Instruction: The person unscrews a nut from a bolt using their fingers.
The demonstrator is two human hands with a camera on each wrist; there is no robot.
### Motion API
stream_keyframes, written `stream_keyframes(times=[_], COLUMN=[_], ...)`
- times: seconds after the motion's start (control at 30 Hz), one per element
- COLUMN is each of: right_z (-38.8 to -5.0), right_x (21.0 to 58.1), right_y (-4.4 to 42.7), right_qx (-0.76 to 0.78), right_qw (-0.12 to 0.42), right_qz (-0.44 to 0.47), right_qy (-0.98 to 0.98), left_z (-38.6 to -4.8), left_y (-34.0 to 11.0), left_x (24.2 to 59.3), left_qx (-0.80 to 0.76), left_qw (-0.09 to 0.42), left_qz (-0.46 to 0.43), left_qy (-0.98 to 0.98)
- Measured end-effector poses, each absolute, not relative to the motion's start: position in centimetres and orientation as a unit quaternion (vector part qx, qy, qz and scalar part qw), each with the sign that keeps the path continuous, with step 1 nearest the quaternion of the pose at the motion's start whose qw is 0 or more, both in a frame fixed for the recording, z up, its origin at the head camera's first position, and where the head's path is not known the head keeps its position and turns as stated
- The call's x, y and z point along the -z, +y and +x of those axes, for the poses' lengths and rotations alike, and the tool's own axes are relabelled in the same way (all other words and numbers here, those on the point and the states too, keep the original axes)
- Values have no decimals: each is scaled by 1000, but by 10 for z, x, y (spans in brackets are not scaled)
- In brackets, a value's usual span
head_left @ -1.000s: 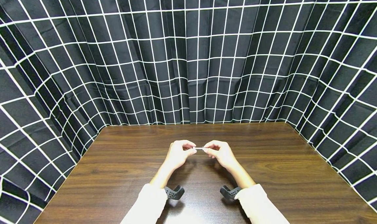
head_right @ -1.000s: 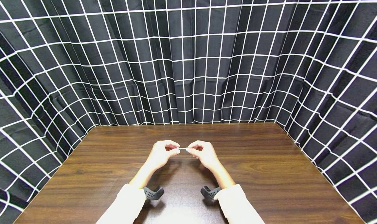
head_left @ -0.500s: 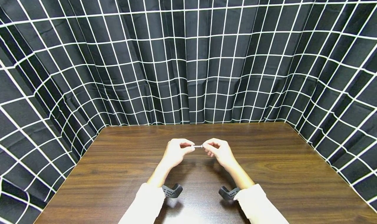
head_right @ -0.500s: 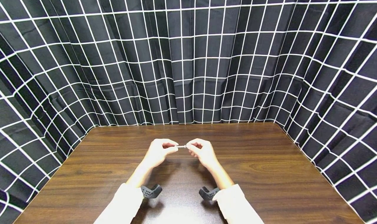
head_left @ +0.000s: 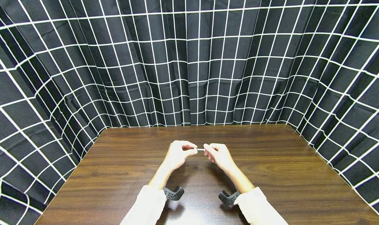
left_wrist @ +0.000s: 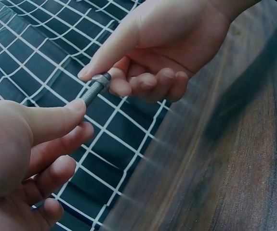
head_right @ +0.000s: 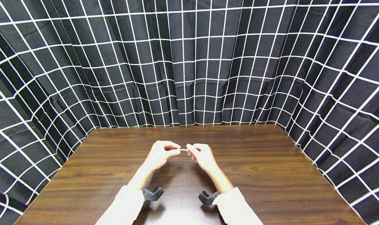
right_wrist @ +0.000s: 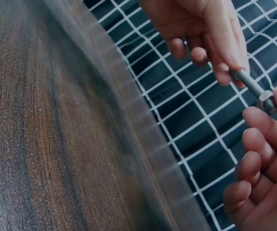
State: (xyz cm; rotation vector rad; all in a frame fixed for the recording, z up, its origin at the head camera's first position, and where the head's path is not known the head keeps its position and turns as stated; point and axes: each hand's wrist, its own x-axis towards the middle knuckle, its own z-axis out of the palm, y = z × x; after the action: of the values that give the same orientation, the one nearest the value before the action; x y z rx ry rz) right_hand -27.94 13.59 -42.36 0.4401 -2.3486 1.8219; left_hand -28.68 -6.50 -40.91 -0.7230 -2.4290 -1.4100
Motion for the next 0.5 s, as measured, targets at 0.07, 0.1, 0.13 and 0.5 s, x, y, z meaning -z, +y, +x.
stream_keyframes(times=[0.07, 0.1, 0.13, 0.5], right_z=[-281, -281, -281, -280], right_x=[427, 427, 428, 428], right_y=[136, 136, 136, 136], right_qx=[-607, -610, -613, -621], right_qw=[73, 74, 74, 72], right_qz=[149, 151, 155, 158], right_qy=[-777, -774, -771, -764], left_z=[-287, -287, -288, -287], left_y=[-65, -65, -66, -67], left_x=[409, 409, 409, 408], left_qx=[484, 484, 485, 487], left_qw=[122, 122, 121, 111], left_qz=[-249, -249, -249, -243], left_qy=[-830, -830, -830, -832])
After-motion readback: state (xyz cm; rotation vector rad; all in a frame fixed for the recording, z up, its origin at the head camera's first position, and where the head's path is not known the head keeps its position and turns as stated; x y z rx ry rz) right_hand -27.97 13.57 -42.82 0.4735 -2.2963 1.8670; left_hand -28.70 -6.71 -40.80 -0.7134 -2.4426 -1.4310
